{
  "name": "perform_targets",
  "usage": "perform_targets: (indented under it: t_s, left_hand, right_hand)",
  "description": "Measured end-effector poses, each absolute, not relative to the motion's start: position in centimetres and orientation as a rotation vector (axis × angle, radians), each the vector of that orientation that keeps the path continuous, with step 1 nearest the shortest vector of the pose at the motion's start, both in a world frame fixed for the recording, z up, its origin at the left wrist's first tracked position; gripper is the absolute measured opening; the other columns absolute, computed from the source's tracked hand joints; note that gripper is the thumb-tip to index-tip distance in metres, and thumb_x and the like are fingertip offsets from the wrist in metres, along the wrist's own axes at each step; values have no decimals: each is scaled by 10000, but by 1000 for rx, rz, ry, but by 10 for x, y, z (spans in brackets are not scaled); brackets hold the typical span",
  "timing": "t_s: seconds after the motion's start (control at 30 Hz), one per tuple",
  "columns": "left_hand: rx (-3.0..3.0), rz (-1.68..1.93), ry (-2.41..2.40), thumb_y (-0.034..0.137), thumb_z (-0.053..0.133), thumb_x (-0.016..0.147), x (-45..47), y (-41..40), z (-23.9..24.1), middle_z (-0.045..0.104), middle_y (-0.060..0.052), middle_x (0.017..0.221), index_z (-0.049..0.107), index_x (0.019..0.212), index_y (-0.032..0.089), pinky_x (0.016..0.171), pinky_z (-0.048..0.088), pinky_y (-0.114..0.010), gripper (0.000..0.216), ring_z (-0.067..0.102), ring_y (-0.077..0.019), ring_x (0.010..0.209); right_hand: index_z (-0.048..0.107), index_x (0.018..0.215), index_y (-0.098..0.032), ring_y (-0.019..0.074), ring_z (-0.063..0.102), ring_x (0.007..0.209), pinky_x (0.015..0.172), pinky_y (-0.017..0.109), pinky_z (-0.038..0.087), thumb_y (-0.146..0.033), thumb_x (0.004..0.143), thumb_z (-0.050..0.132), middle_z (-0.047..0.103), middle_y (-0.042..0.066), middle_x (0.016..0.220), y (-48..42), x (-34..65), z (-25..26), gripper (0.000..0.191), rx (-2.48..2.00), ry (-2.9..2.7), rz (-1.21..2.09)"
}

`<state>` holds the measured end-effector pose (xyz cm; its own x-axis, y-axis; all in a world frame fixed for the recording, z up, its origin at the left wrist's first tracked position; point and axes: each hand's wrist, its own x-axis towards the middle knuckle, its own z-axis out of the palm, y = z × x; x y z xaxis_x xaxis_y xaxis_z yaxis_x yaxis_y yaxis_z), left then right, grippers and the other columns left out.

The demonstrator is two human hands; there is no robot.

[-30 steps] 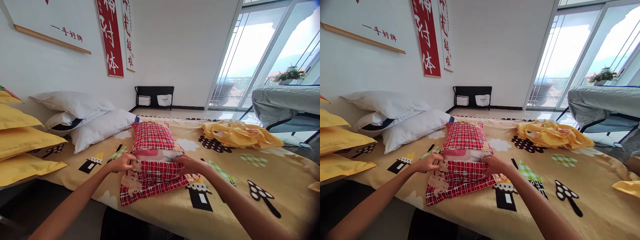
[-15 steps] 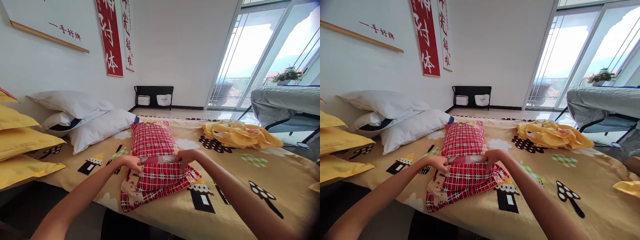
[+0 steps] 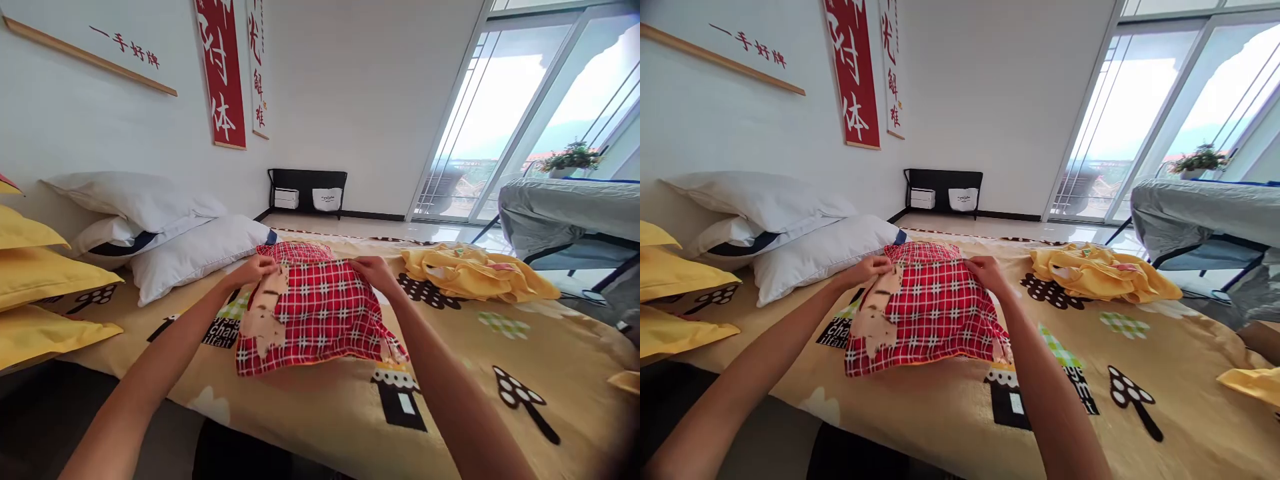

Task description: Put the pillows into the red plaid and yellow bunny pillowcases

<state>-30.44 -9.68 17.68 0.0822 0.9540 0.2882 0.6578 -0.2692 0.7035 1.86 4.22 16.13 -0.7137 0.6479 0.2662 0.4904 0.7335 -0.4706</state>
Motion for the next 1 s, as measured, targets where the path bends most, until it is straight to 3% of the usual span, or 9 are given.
perform_targets:
  t_s: [0.1,0.23,0.33,0.47,0.67,0.8,0.87,0.93,1.0]
  left_hand:
    - [1959,1264,1664,557,296,897,-303,-89,183,395,17,657,430,663,177,622,328,-242,466,365,-117,654]
    - [1970,526,1619,641,506,786,-311,-100,187,380,25,566,424,569,193,516,278,-259,505,327,-109,523]
    - [2015,321,1562,632,522,797,-319,-113,192,383,22,574,439,574,195,505,269,-262,498,316,-110,508]
    - [2056,928,1721,593,406,873,-331,-122,184,489,-2,690,514,714,190,594,346,-256,447,434,-146,633]
    - [2061,131,1630,569,526,816,-356,-126,164,516,-6,664,527,663,192,567,318,-244,406,420,-140,587]
    - [2274,486,1960,524,444,875,-359,-116,196,520,-4,650,521,709,184,702,346,-274,387,426,-140,600]
    - [2255,702,2020,522,323,928,-356,-111,205,521,0,652,517,744,185,725,344,-282,430,429,-139,617]
    - [2172,676,1939,527,224,951,-351,-110,199,528,-2,647,527,748,188,672,340,-271,498,436,-138,613]
    - [2120,466,1824,598,356,892,-345,-114,182,500,10,574,517,648,191,582,311,-263,501,416,-128,549]
  right_hand:
    - [579,624,-175,126,420,599,583,264,339,-660,832,384,496,-6,598,47,9,161,563,-855,-2507,558]
    - [401,496,-198,90,299,513,505,248,266,-731,776,432,318,-50,501,48,18,167,603,-818,-2513,619]
    - [469,569,-189,93,351,527,509,240,302,-720,801,432,393,-39,539,43,23,168,581,-734,-2507,745]
    - [566,735,-174,122,476,617,578,253,381,-702,868,304,560,20,689,35,13,143,604,-722,-2484,699]
    - [461,522,-188,94,357,496,501,241,296,-724,741,503,437,-33,487,40,10,122,581,-787,-2729,606]
    - [468,570,-196,112,382,546,555,260,294,-675,773,507,467,-18,532,50,13,169,522,-839,-2673,469]
    - [512,656,-193,137,439,621,593,265,321,-654,848,401,535,16,633,50,13,186,511,-856,-2570,392]
    - [547,723,-189,151,476,662,609,266,342,-613,905,281,583,41,711,45,14,187,533,-861,-2539,374]
    - [553,673,-191,144,469,608,589,266,340,-603,894,322,580,34,655,37,16,175,522,-855,-2625,406]
